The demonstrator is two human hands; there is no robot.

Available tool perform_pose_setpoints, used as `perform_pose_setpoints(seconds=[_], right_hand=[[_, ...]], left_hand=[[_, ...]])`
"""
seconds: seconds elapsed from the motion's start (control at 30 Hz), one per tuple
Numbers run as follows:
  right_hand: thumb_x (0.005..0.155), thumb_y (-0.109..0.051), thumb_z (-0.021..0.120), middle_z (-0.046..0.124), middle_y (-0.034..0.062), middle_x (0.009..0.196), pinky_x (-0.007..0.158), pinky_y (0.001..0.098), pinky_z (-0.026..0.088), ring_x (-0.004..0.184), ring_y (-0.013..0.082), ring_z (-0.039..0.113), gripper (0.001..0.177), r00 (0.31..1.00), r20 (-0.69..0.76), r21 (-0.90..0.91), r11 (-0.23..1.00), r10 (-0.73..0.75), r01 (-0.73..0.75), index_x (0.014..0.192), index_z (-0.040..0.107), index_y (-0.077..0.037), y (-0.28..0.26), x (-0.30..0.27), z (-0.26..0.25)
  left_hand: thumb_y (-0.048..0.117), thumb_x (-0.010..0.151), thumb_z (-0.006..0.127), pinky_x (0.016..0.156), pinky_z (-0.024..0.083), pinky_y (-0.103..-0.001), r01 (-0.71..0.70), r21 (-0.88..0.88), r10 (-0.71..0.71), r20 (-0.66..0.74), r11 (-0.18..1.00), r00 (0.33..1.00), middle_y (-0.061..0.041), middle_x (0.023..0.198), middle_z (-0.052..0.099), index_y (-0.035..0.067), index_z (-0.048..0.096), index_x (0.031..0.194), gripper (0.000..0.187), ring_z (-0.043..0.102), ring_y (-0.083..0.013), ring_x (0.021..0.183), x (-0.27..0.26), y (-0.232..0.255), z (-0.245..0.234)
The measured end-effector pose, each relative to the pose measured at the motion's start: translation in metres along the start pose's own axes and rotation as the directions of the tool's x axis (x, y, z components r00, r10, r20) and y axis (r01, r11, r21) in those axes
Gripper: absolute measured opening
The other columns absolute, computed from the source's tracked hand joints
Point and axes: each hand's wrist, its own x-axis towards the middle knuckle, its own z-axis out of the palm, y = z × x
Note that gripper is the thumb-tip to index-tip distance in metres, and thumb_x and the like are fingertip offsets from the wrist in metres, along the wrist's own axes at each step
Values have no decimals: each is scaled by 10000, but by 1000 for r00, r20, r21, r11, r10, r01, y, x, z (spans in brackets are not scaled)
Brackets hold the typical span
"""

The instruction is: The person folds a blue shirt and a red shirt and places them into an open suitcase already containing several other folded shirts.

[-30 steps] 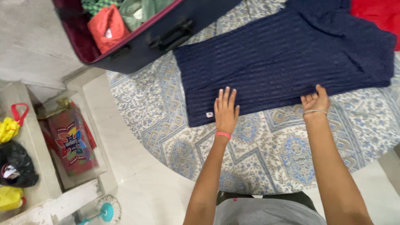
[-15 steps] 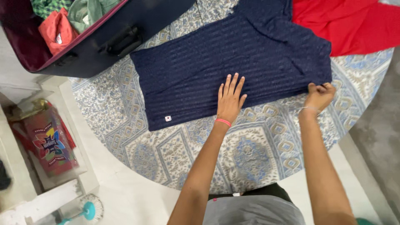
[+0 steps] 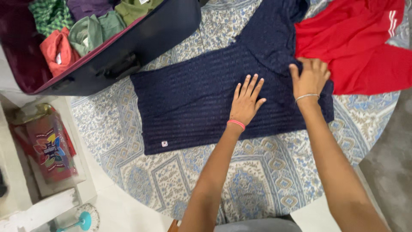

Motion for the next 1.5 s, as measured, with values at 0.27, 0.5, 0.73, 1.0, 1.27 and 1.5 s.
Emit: perform_pose_setpoints(seconds=[0.27, 0.5, 0.73, 1.0, 1.27, 1.5], right_hand=[[990, -216, 797, 629, 153, 1090, 912, 484, 450, 1065, 382, 585, 195, 972, 86, 121, 966, 220, -229, 1086, 732, -59, 44, 36, 38], [925, -40, 717, 594, 178, 1261, 1016, 527, 415, 1224, 396, 555, 359, 983, -128, 22, 991, -130, 133, 1273, 627, -37, -58, 36, 12], [903, 31, 640, 613, 167, 1358, 1120, 479, 435, 1344, 362, 550, 434, 868, 127, 369, 835, -480, 408, 1330, 639, -49, -166, 48, 74], [877, -71, 716, 598, 155, 1081, 944, 482, 482, 1065, 354, 579, 253, 828, 218, 151, 856, -516, 494, 1130, 723, -62, -173, 71, 123], [942, -166, 754, 562, 107, 992, 876, 408, 481, 983, 285, 587, 149, 748, 309, 135, 806, -587, 576, 1070, 705, -107, -158, 49, 57], [862, -116, 756, 614, 40, 1034, 870, 413, 495, 1008, 265, 600, 240, 678, 341, 249, 758, -651, 603, 1098, 746, -161, -174, -9, 19]], left_hand=[[539, 1005, 492, 1276, 236, -531, 31, -27, -30, 47, 999, 998, -14, 1687, 315, 233, 350, 1605, 688, 259, -262, 1578, 15, -8, 24], [290, 997, 586, 1254, 316, -484, 14, -379, -52, -88, 925, 995, -97, 1568, 477, 123, 473, 1508, 548, 417, -300, 1506, 13, -34, -4], [-41, 783, 594, 1210, 380, -469, 246, -116, -270, -298, 962, 916, -134, 1448, 558, 48, 566, 1367, 591, 485, -348, 1419, -26, -200, -75], [47, 883, 566, 1172, 337, -475, 260, 495, -220, -137, 829, 966, -115, 1362, 576, 50, 552, 1414, 531, 528, -282, 1282, -49, -351, -91], [75, 815, 580, 1110, 467, -384, 19, 533, 15, -59, 846, 998, -68, 1099, 632, 93, 606, 1147, 333, 597, -259, 1148, -87, -362, -140], [98, 890, 584, 796, 540, -352, 38, 425, -33, -19, 905, 999, -40, 1061, 602, 122, 610, 1297, 408, 615, -217, 1016, -161, -329, -166]])
